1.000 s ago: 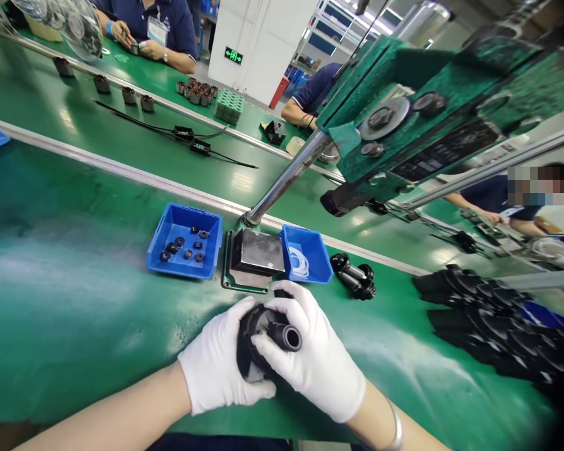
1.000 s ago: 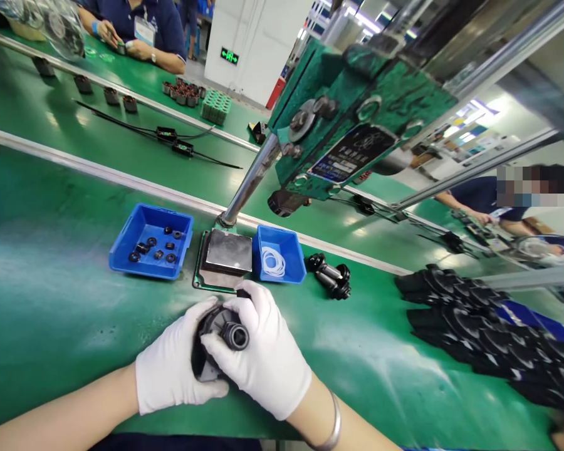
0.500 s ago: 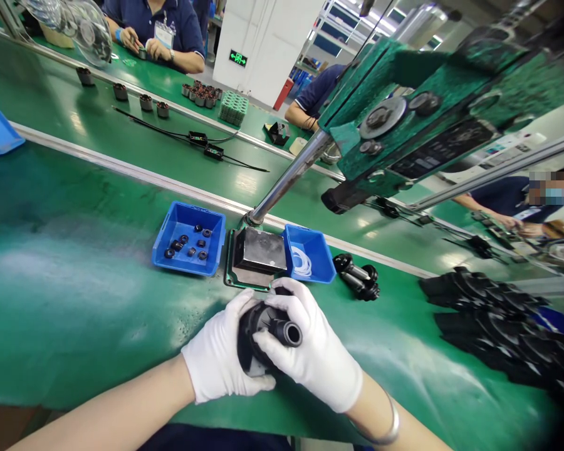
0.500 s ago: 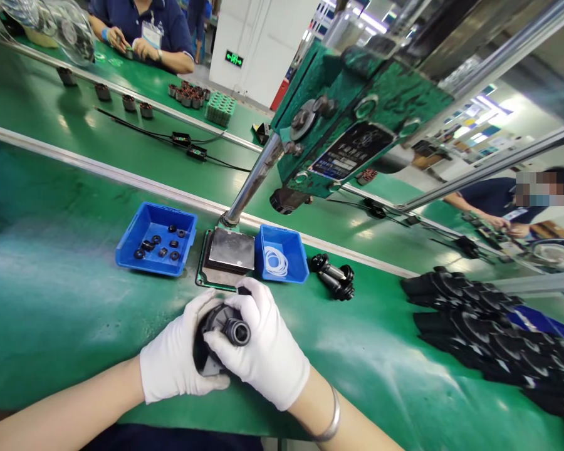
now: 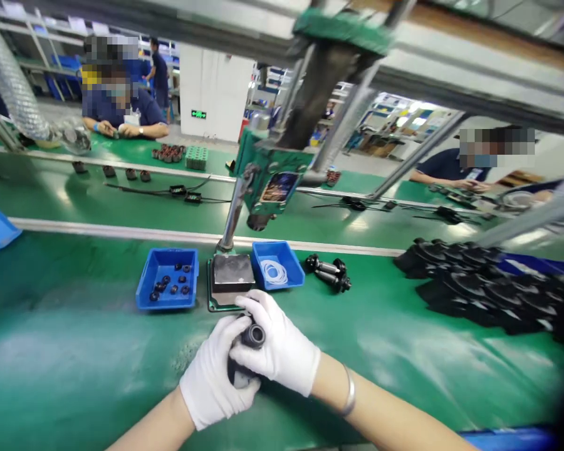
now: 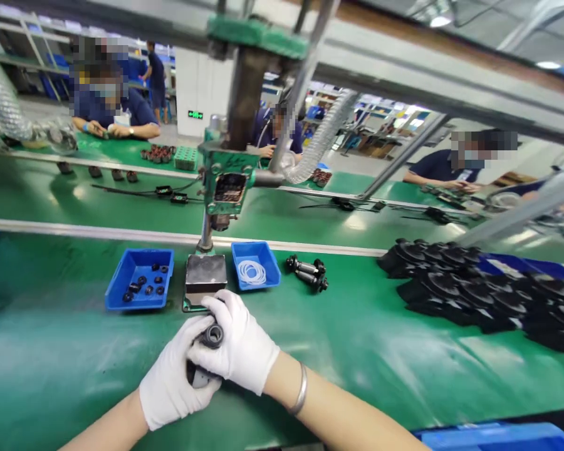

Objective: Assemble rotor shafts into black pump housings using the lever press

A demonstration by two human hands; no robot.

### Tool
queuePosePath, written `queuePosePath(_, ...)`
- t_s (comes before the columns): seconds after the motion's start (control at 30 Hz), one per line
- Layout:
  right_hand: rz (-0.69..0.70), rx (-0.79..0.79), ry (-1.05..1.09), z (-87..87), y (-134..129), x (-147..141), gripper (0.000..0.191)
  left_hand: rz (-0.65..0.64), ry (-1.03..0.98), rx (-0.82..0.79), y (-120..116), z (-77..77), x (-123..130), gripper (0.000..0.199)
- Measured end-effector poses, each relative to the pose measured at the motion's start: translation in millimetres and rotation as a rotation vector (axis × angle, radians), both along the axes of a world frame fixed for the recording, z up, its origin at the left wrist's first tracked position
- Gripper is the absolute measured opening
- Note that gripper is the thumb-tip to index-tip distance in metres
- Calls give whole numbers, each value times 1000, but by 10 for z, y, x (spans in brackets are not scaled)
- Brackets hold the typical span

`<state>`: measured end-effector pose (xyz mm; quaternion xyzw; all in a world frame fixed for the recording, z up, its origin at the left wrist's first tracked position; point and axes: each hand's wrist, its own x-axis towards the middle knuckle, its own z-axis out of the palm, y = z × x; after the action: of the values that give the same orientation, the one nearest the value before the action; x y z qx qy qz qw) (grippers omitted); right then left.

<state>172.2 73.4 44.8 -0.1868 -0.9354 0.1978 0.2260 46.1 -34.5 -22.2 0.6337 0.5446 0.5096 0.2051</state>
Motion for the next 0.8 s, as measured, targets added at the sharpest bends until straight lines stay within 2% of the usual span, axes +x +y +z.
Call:
queuePosePath(0.07, 76, 0, -18, 232, 148, 106, 70, 5, 38, 6, -20, 150, -77, 83)
queuePosePath(0.13, 54, 21, 96, 617, 348, 207, 55, 33, 93, 16, 12, 384, -214, 80)
queuePosePath(0.23, -196, 100, 540, 1389, 725, 179, 44, 125, 110, 13, 233, 762, -448, 76)
queuePosePath(0.3, -242, 176, 705, 1962, 1012, -21, 49, 118, 63, -19, 479, 917, -565, 73)
queuePosePath(0.37, -204, 197, 751, 2529, 1266, -304, 65, 55, 4, -40, 741, 956, -637, 73)
queuePosePath(0.43, -177, 146, 735, 3015, 1407, -543, 79, -2, -48, -45, 960, 916, -679, 76)
queuePosePath(0.47, -171, 92, 689, 3193, 1416, -610, 88, -23, -63, -42, 1044, 886, -695, 78)
queuePosePath(0.5, -168, 18, 654, 3309, 1380, -631, 89, -41, -69, -39, 1109, 856, -710, 80)
queuePosePath(0.53, -156, -37, 640, 3355, 1301, -605, 86, -58, -69, -39, 1159, 832, -726, 81)
queuePosePath(0.6, -79, -64, 674, 3233, 1048, -443, 82, -89, -61, -45, 1218, 803, -758, 84)
queuePosePath(0.63, -2, -31, 730, 3085, 896, -329, 89, -98, -58, -51, 1235, 797, -773, 84)
queuePosePath(0.67, 66, 49, 842, 2906, 744, -210, 81, -102, -54, -57, 1246, 795, -787, 85)
queuePosePath(0.7, 86, 99, 1114, 2719, 606, -102, 43, -100, -47, -62, 1253, 794, -798, 85)
queuePosePath(0.73, 102, 117, 1273, 2548, 493, -13, 35, -92, -37, -65, 1258, 793, -809, 84)
queuePosePath(0.8, 117, 99, 1317, 2328, 368, 82, 40, -69, -4, -67, 1264, 785, -827, 82)
